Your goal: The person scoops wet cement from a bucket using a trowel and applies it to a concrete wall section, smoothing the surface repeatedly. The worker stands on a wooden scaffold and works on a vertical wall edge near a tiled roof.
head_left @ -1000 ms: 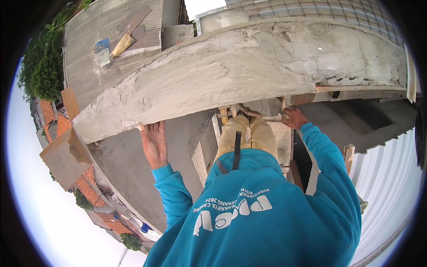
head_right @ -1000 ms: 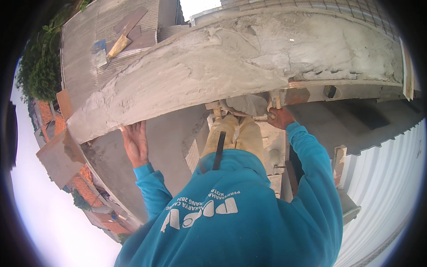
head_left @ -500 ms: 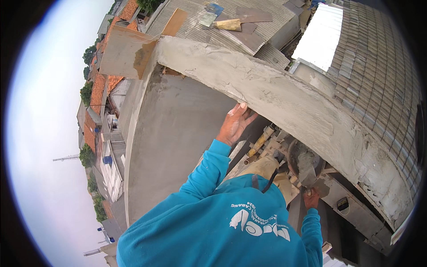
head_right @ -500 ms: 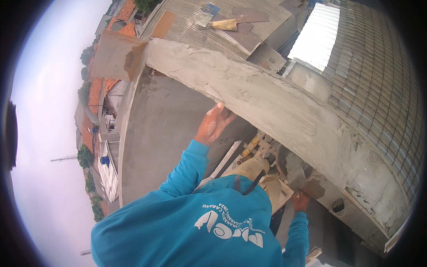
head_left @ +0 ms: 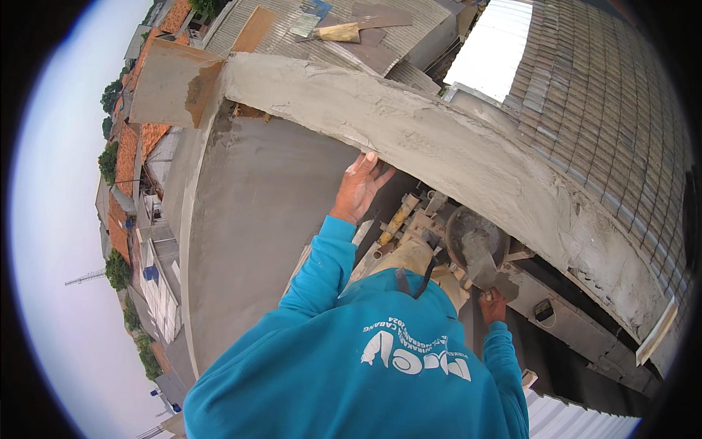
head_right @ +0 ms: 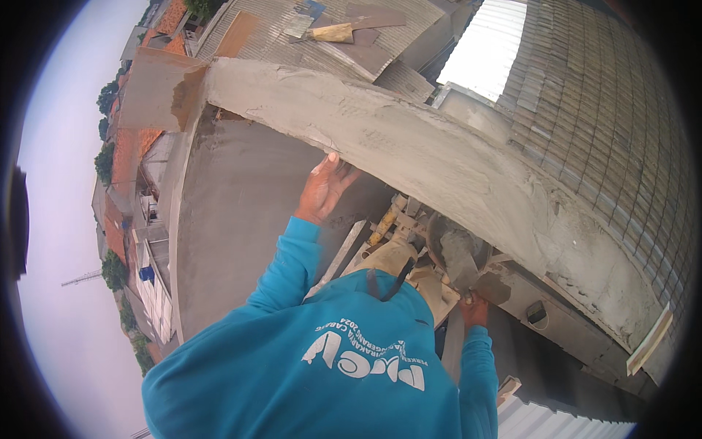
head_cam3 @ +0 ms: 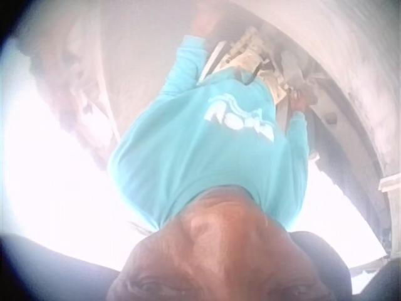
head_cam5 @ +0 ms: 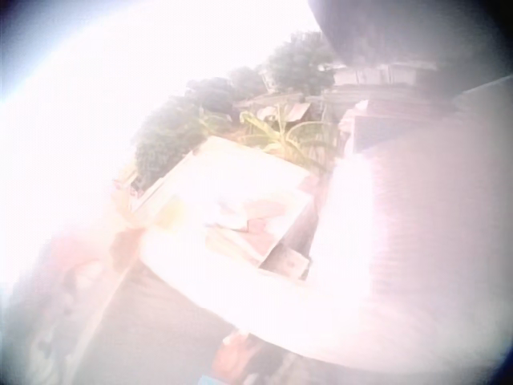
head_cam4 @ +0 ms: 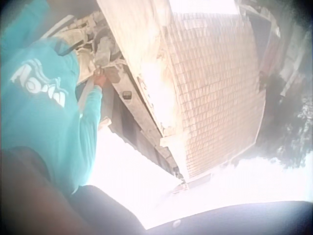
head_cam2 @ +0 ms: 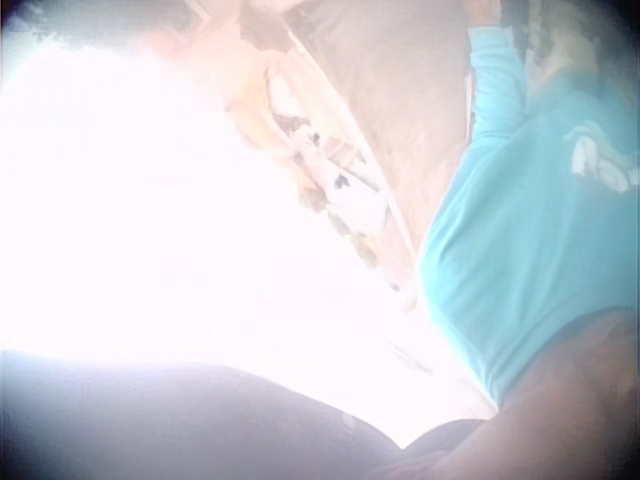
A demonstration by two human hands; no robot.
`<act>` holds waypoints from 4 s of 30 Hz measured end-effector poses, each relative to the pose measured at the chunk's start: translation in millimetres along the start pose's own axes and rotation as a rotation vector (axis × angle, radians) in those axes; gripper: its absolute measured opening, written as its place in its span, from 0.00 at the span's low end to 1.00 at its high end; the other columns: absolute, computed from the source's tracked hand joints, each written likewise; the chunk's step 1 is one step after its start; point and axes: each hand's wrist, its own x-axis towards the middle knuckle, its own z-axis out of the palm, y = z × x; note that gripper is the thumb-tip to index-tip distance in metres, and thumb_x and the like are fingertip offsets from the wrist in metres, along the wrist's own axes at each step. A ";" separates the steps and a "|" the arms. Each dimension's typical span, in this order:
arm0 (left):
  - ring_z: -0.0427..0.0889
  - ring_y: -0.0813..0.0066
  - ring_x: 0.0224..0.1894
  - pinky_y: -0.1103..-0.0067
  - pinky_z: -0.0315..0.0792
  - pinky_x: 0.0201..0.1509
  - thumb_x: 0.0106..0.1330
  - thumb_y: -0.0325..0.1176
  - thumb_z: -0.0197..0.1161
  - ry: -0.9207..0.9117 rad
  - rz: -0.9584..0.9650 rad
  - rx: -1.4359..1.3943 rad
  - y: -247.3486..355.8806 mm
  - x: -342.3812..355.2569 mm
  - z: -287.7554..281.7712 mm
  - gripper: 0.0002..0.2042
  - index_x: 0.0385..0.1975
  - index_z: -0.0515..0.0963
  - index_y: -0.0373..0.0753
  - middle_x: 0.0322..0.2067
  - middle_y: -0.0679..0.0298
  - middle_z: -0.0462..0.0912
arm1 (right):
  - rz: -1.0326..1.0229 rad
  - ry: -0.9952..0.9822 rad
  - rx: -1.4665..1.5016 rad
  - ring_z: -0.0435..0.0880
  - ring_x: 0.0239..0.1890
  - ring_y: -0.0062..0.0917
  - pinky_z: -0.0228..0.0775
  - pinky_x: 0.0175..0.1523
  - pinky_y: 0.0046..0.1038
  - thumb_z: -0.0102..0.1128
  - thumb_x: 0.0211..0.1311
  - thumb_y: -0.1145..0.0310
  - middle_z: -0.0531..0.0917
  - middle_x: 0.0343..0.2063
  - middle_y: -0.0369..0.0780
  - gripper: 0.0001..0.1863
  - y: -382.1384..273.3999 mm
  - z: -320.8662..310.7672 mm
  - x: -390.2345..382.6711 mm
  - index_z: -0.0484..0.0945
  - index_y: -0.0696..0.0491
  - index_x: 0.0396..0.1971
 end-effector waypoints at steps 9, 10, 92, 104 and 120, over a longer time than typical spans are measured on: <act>0.57 0.55 0.72 0.56 0.55 0.77 0.70 0.44 0.64 -0.018 0.012 0.004 -3.8 2.9 -3.8 0.36 0.68 0.56 0.29 0.68 0.51 0.59 | 0.026 -0.005 0.007 0.81 0.50 0.49 0.67 0.62 0.41 0.65 0.55 0.51 0.86 0.44 0.50 0.28 2.0 -2.4 -11.1 0.81 0.54 0.51; 0.58 0.56 0.71 0.55 0.55 0.77 0.70 0.44 0.64 0.000 0.023 0.007 -4.9 3.0 -2.9 0.35 0.67 0.57 0.29 0.67 0.52 0.61 | 0.028 -0.011 0.018 0.81 0.50 0.49 0.67 0.62 0.41 0.65 0.55 0.51 0.86 0.44 0.49 0.28 -4.4 -5.9 -14.7 0.81 0.54 0.51; 0.61 0.57 0.68 0.61 0.54 0.78 0.71 0.42 0.63 -0.064 0.029 -0.033 -5.3 17.0 -24.4 0.31 0.63 0.60 0.24 0.63 0.53 0.64 | 0.160 1.012 0.009 0.75 0.46 0.51 0.71 0.49 0.46 0.59 0.53 0.78 0.72 0.42 0.51 0.22 -145.5 -105.3 -103.0 0.67 0.58 0.49; 0.67 0.61 0.62 0.62 0.59 0.76 0.70 0.40 0.65 -0.049 0.040 -0.102 -11.6 16.2 -25.3 0.27 0.58 0.65 0.26 0.56 0.56 0.70 | 0.223 0.936 -0.020 0.79 0.43 0.51 0.72 0.46 0.44 0.64 0.54 0.77 0.77 0.40 0.51 0.23 -176.4 -169.9 -225.0 0.68 0.57 0.50; 0.66 0.59 0.63 0.62 0.60 0.75 0.70 0.39 0.65 -0.086 0.045 -0.078 -5.9 15.7 -24.8 0.28 0.59 0.64 0.26 0.56 0.57 0.70 | 0.211 0.426 0.263 0.79 0.17 0.22 0.72 0.20 0.28 0.52 0.72 0.51 0.77 0.19 0.40 0.24 -193.8 -328.1 -172.3 0.76 0.62 0.38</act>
